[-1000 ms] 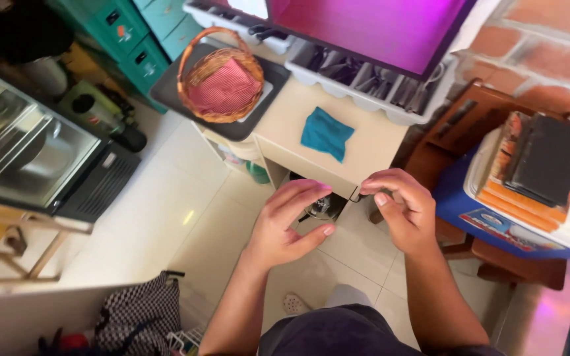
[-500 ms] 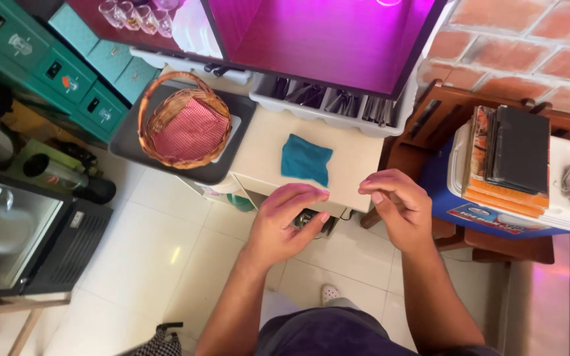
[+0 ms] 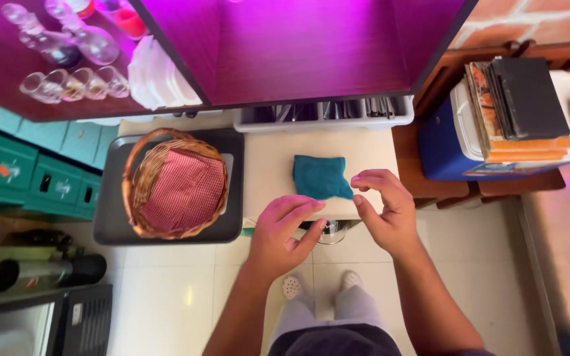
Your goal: Organize and align bottles, glasses, and other bar items on a counter.
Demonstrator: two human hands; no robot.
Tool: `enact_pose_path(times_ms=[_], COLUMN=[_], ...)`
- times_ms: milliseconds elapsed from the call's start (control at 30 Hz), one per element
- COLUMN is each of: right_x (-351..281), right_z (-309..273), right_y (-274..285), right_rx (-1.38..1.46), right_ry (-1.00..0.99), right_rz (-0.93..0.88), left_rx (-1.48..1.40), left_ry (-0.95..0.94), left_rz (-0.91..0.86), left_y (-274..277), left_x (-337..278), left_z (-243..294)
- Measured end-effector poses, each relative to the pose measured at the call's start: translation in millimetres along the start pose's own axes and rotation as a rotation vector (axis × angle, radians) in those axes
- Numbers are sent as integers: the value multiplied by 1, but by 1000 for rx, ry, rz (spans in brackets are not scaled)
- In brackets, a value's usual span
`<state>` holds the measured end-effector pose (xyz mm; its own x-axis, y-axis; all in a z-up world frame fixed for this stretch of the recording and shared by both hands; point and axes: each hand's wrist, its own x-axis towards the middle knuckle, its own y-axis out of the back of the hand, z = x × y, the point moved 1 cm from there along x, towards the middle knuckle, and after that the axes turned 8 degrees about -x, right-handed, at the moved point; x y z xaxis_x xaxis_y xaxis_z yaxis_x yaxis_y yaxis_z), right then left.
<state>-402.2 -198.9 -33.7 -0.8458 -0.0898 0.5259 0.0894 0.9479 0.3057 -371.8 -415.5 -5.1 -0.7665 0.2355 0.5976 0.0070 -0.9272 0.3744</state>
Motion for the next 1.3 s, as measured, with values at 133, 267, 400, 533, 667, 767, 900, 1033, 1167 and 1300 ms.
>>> enact_pose_path(times_ms=[133, 267, 400, 533, 667, 767, 900, 1033, 1167, 1300], right_x=[1, -4, -12, -22, -20, -17, -19, -16, 19, 50], right_z=[39, 94, 146, 199, 238, 248, 265, 264, 197, 126], right_y=[-25, -50, -71, -91, -109, -121, -125, -122, -90, -49], right_rx=[-139, -248, -283, -305, -423, -533, -646, -634, -475, -321], right_ry=[-56, -113, -132, -152, -148, -102, -72, -162, -200, -222], right_rz=[64, 76, 67, 33, -31, -130, -273, -298, -185, -108], left_rx=[5, 41, 14, 25, 146, 229, 288, 302, 147, -78], left_ry=[-3, 47, 81, 116, 180, 258, 294, 298, 295, 305], left_rz=[-27, -27, -50, -55, -100, -181, -287, -319, -212, -128], left_y=[-9, -29, -55, -80, -98, -106, -108, -108, -93, -73], left_x=[8, 2, -9, -26, -39, -48, -53, -50, -8, 33], left_z=[-52, -111, -169, -229, -280, -301, -316, -316, -254, -179])
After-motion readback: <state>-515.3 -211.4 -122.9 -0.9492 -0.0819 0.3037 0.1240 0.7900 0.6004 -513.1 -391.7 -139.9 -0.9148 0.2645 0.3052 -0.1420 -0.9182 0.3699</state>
